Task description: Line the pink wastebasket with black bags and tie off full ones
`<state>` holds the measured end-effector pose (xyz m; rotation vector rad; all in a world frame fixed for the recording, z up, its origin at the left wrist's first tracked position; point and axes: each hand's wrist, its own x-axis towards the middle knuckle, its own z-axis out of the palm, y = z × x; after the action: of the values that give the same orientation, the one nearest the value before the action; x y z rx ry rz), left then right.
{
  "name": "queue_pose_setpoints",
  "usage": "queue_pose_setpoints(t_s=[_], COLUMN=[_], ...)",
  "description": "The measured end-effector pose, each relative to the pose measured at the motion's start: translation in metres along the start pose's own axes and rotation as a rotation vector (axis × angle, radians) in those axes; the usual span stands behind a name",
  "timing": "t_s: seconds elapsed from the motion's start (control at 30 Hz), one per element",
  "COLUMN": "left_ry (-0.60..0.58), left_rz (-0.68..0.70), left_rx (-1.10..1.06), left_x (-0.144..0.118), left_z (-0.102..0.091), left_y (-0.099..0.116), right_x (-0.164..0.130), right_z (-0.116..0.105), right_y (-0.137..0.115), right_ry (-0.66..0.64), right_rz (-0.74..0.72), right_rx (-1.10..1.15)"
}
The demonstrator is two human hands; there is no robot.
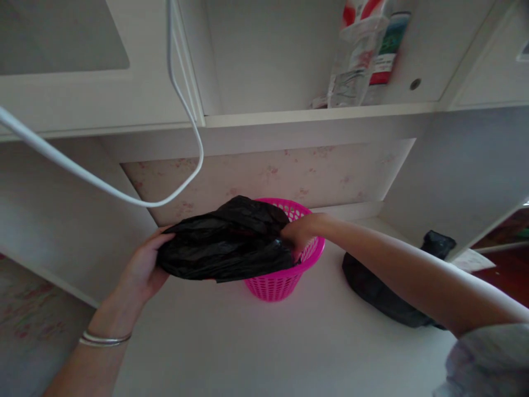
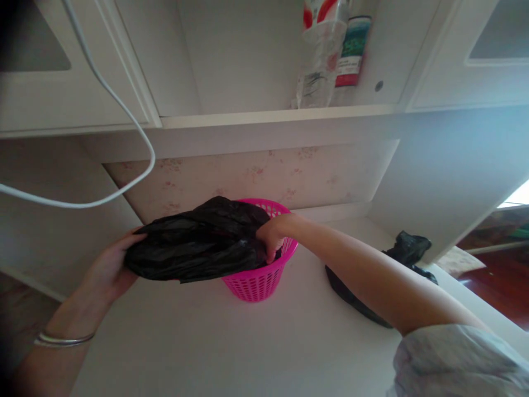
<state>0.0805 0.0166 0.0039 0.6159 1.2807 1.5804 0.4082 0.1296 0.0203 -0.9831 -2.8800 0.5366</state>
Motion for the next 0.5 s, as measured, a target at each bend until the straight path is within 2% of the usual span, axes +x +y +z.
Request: queue_pose_setpoints(t_s=[0.1, 0.17, 0.23, 0.33, 0.4, 0.5], left_ry=[-0.026, -0.052, -0.073, -0.110, -0.143, -0.198], left_rz=[-0.016, -0.033, -0.063, -0.159, -0.238, -0.338], left_rx=[0.012, 0.020, 0.021, 0.018, 0.027, 0.048], left_x=[-0.001, 0.001, 0.003, 0.004, 0.001, -0.007], left_z=[0.006, 0.010, 0.012, 0.017, 0.020, 0.023], left_y=[-0.004, -0.007, -0.010, -0.015, -0.019, -0.028], right_x=[-0.007, -0.020, -0.039, -0.077, -0.107, -0.149], right_z=[-0.010, -0.025, -0.041, -0.051, -0.045, -0.018], right_y=[0.007, 0.011, 0.015, 0.022, 0.027, 0.036], right_ry=[-0.168, -0.166, -0.029, 0.323, 0.473, 0.546], right_rz=[0.011, -0.013, -0.056, -0.071, -0.036, 0.060], right_rx=[0.015, 0.066, 0.137, 0.190, 0.264, 0.450])
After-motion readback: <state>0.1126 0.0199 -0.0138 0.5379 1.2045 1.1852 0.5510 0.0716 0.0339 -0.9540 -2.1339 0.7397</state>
